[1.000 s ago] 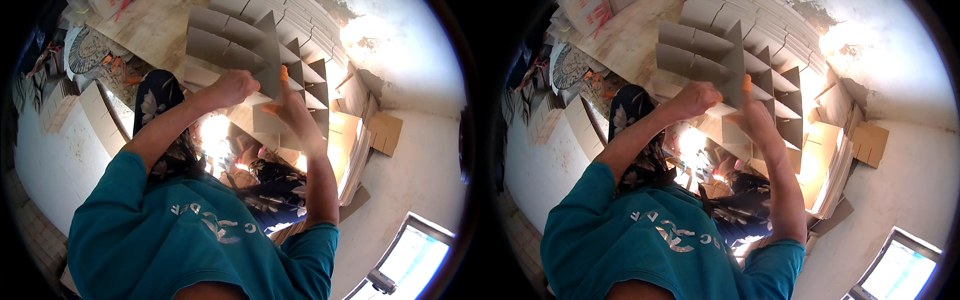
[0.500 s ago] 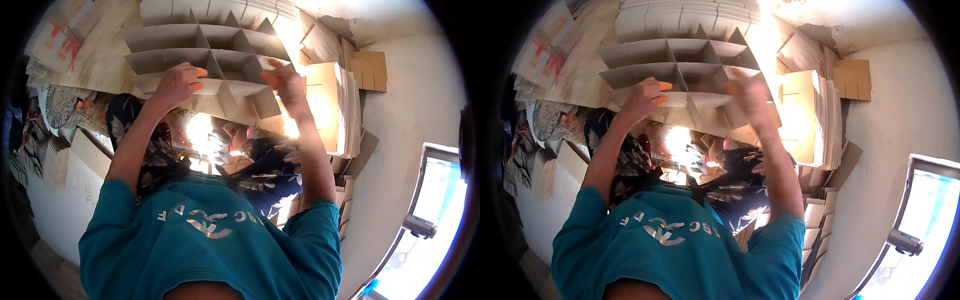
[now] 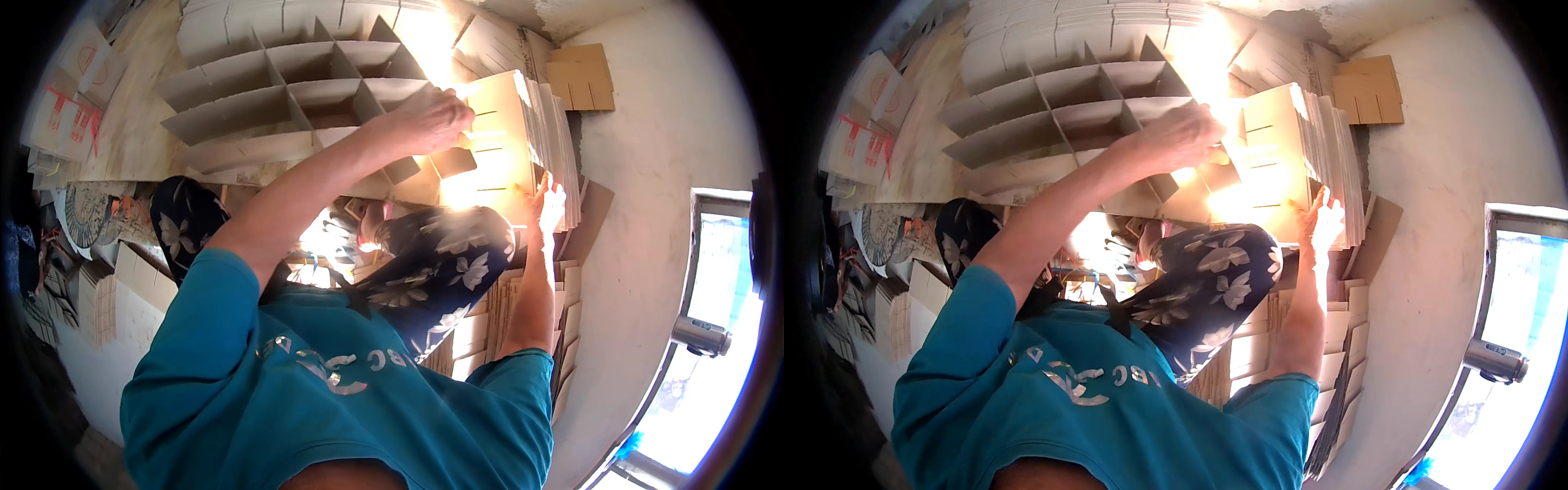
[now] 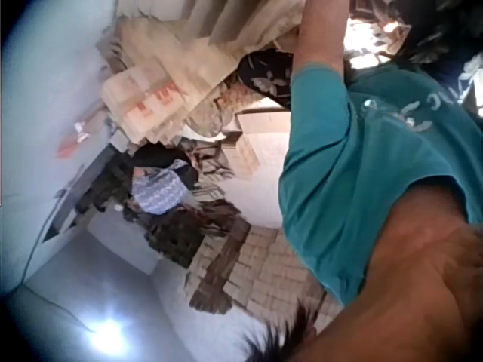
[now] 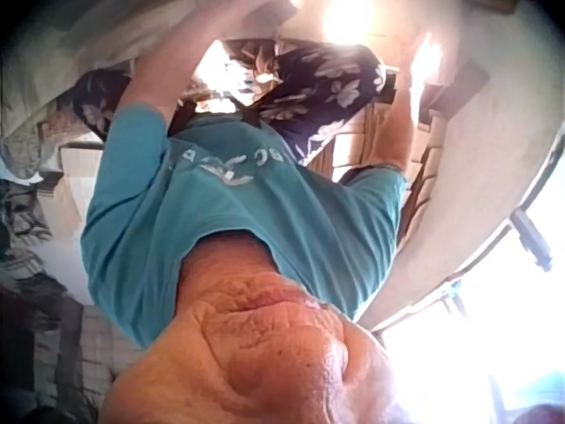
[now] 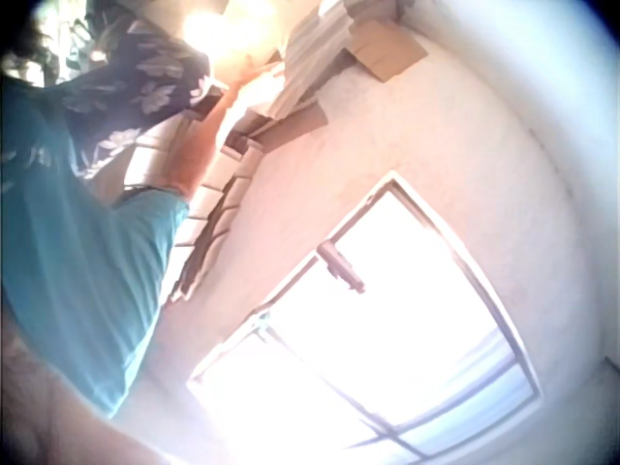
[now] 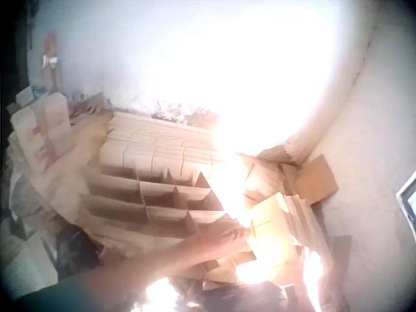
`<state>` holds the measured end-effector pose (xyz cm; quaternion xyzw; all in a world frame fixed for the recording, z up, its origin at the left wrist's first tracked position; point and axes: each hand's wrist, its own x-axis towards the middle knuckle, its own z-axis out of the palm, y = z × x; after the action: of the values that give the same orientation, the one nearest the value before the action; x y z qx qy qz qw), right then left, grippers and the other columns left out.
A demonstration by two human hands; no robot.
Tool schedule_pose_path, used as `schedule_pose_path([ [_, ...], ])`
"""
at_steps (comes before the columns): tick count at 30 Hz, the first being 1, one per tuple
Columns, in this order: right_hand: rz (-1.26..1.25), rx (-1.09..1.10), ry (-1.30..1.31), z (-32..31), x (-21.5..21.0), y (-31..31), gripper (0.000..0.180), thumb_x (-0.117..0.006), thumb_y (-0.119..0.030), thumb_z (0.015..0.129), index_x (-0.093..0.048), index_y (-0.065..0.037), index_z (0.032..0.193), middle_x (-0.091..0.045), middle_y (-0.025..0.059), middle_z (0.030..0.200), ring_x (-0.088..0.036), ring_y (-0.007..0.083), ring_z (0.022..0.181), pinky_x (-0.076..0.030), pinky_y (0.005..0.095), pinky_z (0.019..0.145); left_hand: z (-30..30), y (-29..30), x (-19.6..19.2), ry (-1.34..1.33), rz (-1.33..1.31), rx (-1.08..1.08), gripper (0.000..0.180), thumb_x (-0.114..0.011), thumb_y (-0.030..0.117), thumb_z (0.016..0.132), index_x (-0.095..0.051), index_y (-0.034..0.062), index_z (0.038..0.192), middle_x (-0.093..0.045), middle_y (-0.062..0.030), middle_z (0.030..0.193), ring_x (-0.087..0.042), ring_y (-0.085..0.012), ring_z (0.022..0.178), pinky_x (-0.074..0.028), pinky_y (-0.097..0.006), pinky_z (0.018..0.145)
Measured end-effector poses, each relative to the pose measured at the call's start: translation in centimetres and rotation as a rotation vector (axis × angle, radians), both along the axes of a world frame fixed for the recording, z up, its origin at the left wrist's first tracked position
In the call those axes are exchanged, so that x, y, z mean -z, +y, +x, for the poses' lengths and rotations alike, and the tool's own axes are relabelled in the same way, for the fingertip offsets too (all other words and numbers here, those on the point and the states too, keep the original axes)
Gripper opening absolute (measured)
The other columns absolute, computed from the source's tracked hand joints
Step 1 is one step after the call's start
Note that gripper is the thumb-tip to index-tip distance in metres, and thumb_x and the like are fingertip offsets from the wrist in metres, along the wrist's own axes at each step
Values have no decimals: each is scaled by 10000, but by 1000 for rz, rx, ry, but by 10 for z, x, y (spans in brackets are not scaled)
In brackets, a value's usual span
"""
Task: The person sits on the floor and repeatedly folds and interlocks pre-cut cardboard pieces to form a structured assembly. They handle each piece by hand, aligning tabs and slots to build up the structure.
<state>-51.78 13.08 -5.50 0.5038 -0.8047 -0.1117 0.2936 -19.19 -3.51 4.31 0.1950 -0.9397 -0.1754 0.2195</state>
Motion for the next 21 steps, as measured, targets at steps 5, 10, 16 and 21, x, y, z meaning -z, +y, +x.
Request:
schedule_pose_path([
  [5,141,48,-6,-7,6,3,868,-671,-547,746,-334,-69,1388,-548,146,1177,-536,332,1083,-508,448,784,-65,-10,48,208,8,66,210,-601,99,826,-536,-19,664,-577,-185,660,-575,-322,574,-473,-444,606],
  [10,-95,-197,-188,24,-34,-6,548,-729,-330,756,-521,-25,1162,-603,139,939,-564,310,894,-490,400,742,-76,-19,54,225,176,84,93,-524,34,785,-571,-5,716,-576,-159,675,-598,-314,628,-474,-424,616],
  [16,-257,-259,-266,10,-20,1,435,-771,-289,723,-568,-32,1009,-615,128,854,-576,305,792,-480,390,687,-76,-16,76,38,22,62,74,-551,61,778,-590,6,811,-605,-163,723,-634,-308,710,-507,-404,652],
  [21,-208,-84,-489,12,-29,-6,523,-682,-344,831,-542,23,1176,-640,180,1033,-612,319,912,-498,370,792,-67,-16,57,155,272,74,70,-566,31,740,-557,-12,794,-619,-162,751,-655,-302,750,-527,-398,650],
])
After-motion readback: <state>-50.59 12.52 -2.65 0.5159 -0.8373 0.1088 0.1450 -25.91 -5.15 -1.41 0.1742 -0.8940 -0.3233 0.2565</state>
